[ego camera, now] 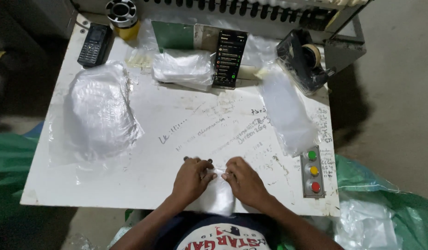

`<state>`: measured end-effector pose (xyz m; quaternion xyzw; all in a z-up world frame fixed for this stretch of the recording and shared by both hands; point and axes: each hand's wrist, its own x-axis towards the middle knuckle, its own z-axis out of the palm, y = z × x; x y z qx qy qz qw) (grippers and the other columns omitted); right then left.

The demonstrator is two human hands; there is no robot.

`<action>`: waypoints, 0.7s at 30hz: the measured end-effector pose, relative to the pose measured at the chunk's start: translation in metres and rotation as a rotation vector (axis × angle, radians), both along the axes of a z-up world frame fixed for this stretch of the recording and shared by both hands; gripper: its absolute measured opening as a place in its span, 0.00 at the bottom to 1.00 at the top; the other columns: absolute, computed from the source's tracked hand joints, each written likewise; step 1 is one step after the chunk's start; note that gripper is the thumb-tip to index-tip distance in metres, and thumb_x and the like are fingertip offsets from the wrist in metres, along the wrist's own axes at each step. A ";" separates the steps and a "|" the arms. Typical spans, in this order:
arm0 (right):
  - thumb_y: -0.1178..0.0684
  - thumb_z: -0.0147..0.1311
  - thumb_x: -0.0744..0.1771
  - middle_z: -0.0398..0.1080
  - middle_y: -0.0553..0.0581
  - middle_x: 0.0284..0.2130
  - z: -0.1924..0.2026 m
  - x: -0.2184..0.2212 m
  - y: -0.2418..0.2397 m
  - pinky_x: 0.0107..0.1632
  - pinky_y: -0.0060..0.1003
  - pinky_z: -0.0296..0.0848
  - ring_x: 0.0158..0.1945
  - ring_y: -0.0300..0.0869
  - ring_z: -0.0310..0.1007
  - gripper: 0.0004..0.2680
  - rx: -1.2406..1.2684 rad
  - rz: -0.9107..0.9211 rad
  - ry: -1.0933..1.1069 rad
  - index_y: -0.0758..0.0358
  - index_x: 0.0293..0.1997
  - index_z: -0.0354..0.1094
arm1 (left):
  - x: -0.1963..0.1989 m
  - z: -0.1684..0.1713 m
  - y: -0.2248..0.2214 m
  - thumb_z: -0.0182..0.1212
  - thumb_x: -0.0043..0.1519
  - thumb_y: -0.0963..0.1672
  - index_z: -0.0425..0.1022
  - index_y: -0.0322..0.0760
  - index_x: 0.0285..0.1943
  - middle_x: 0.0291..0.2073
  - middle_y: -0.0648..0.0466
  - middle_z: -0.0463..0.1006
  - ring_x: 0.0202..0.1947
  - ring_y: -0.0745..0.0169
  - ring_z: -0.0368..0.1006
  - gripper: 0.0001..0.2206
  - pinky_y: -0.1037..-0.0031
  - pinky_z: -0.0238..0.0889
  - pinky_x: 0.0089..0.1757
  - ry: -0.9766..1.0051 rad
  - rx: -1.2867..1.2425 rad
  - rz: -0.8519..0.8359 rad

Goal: Packaging small plastic bags by folding and placing them into a larger bag at a workstation.

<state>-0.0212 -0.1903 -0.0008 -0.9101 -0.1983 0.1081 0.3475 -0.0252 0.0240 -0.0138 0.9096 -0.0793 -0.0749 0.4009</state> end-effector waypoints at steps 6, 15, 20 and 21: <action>0.51 0.52 0.70 0.71 0.52 0.37 0.037 0.007 -0.006 0.39 0.32 0.65 0.37 0.39 0.69 0.06 0.342 0.214 0.392 0.60 0.41 0.72 | 0.022 0.036 0.022 0.71 0.59 0.44 0.84 0.36 0.34 0.30 0.53 0.84 0.30 0.62 0.78 0.06 0.73 0.69 0.35 0.784 -0.525 -0.119; 0.60 0.54 0.70 0.69 0.50 0.26 0.018 0.206 -0.185 0.45 0.34 0.69 0.37 0.38 0.73 0.10 0.578 -0.516 -0.465 0.54 0.29 0.64 | 0.011 0.090 0.035 0.71 0.55 0.47 0.86 0.37 0.31 0.27 0.56 0.82 0.30 0.66 0.77 0.09 0.75 0.65 0.31 0.040 -0.456 0.292; 0.40 0.29 0.73 0.76 0.61 0.47 0.068 0.275 -0.229 0.48 0.50 0.67 0.48 0.54 0.74 0.21 0.006 -0.725 -0.443 0.58 0.49 0.74 | 0.004 0.074 0.024 0.68 0.58 0.45 0.84 0.35 0.37 0.30 0.53 0.79 0.30 0.63 0.74 0.08 0.75 0.67 0.30 -0.379 -0.273 0.259; 0.31 0.20 0.72 0.75 0.62 0.47 0.074 0.288 -0.229 0.46 0.57 0.64 0.49 0.59 0.73 0.28 -0.126 -0.801 -0.144 0.52 0.44 0.78 | 0.003 0.071 0.021 0.67 0.59 0.45 0.83 0.33 0.37 0.30 0.52 0.78 0.30 0.61 0.74 0.09 0.73 0.68 0.31 -0.447 -0.218 0.243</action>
